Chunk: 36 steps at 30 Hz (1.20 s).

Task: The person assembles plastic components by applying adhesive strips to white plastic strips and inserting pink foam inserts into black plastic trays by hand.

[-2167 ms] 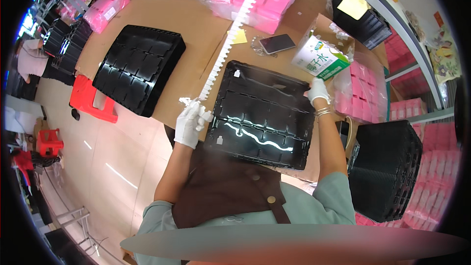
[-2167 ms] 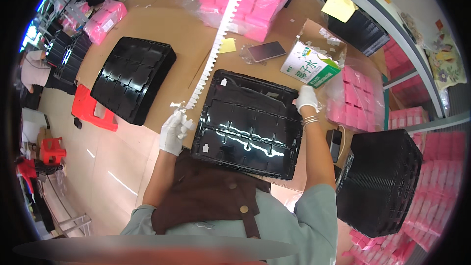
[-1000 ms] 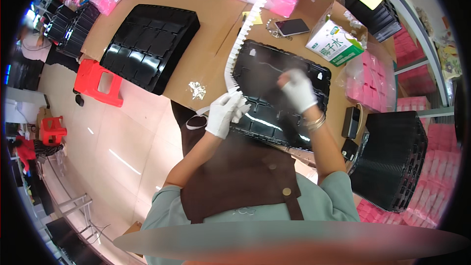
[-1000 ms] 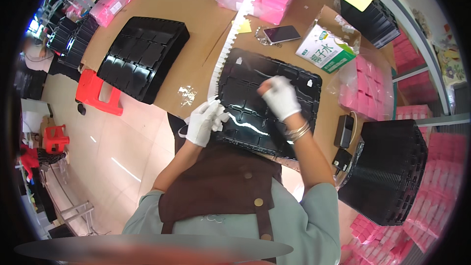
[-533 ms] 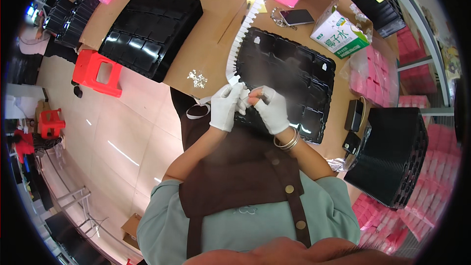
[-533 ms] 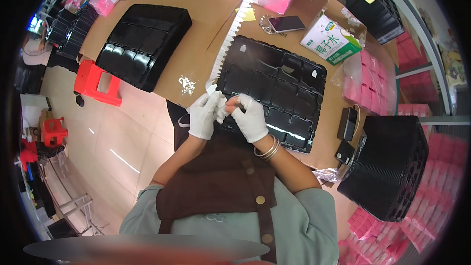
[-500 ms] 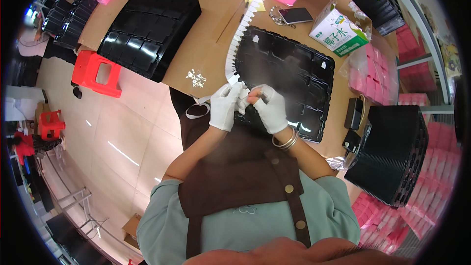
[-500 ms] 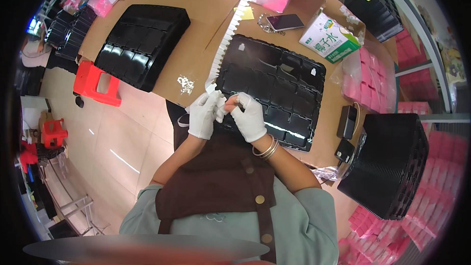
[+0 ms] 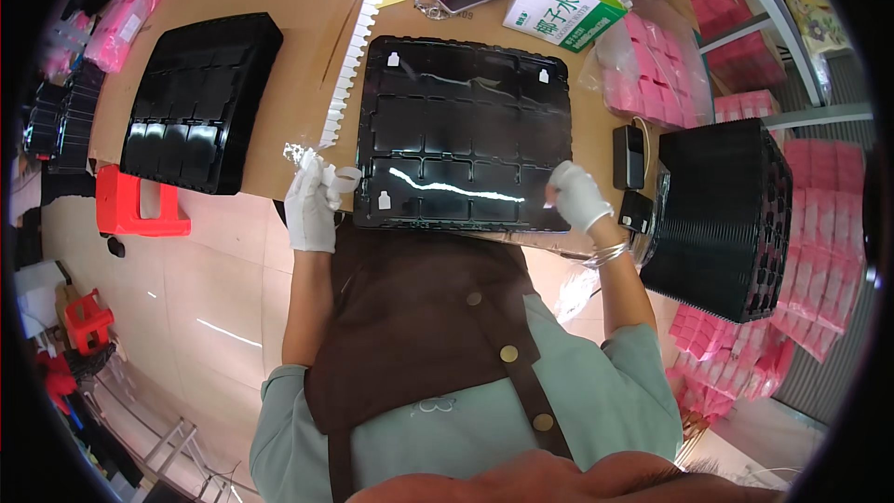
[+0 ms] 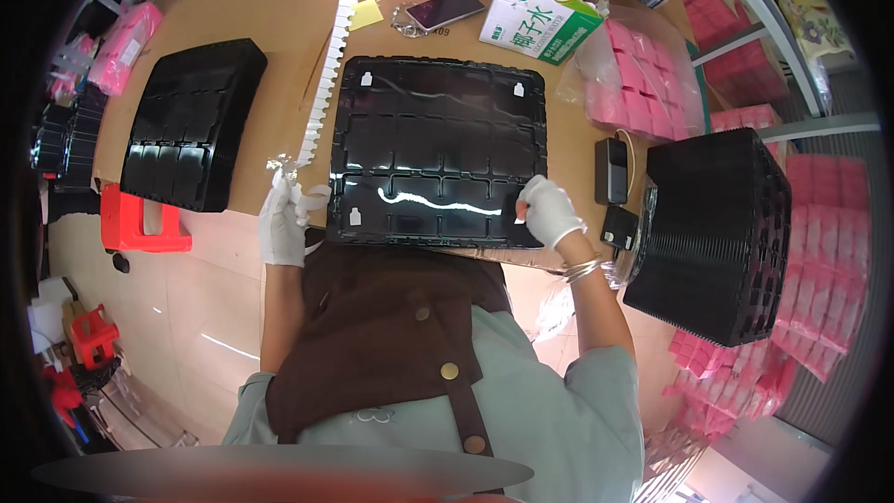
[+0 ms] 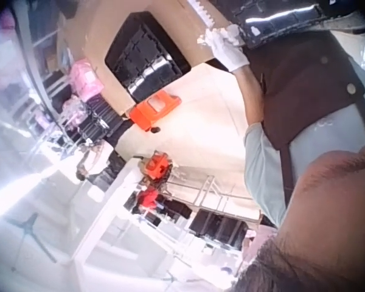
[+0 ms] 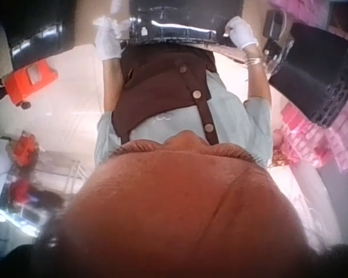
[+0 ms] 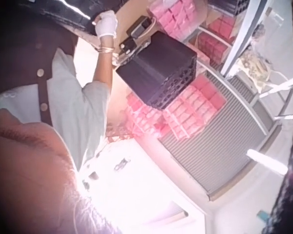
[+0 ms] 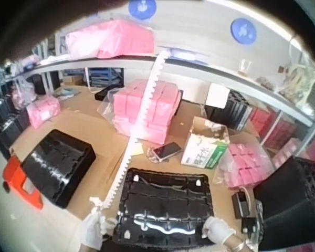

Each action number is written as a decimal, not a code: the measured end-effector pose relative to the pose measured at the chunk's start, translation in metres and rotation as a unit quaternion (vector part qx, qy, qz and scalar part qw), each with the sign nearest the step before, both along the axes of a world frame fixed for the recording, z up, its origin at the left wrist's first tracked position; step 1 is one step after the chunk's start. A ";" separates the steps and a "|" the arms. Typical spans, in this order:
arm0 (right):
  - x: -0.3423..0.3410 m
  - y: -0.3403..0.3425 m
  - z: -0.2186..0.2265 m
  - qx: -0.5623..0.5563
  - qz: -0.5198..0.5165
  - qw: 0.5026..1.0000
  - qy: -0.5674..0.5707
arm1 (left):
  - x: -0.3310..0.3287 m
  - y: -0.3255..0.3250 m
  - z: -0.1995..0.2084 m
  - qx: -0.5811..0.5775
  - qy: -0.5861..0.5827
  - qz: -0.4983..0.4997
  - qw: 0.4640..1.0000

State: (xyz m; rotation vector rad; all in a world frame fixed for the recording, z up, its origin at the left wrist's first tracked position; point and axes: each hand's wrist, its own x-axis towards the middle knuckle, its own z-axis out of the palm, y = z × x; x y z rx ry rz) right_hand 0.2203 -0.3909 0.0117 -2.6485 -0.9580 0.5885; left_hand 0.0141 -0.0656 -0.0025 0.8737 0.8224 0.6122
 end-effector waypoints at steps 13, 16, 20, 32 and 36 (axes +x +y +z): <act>-0.008 0.001 -0.017 0.019 -0.143 0.989 0.037 | 0.013 -0.025 -0.028 0.064 0.076 -0.078 0.992; -0.011 0.001 -0.021 0.025 -0.153 0.987 0.029 | 0.013 -0.026 -0.033 0.059 0.101 -0.097 0.988; -0.013 0.000 -0.030 0.022 -0.137 0.990 -0.036 | 0.015 -0.032 -0.037 0.101 0.127 -0.098 0.982; 0.032 -0.035 -0.029 0.292 -0.096 0.862 0.403 | 0.016 -0.028 -0.043 0.103 0.111 -0.110 0.982; 0.071 0.017 -0.023 0.197 -0.123 0.971 0.062 | 0.019 -0.036 -0.033 0.091 0.096 -0.089 0.987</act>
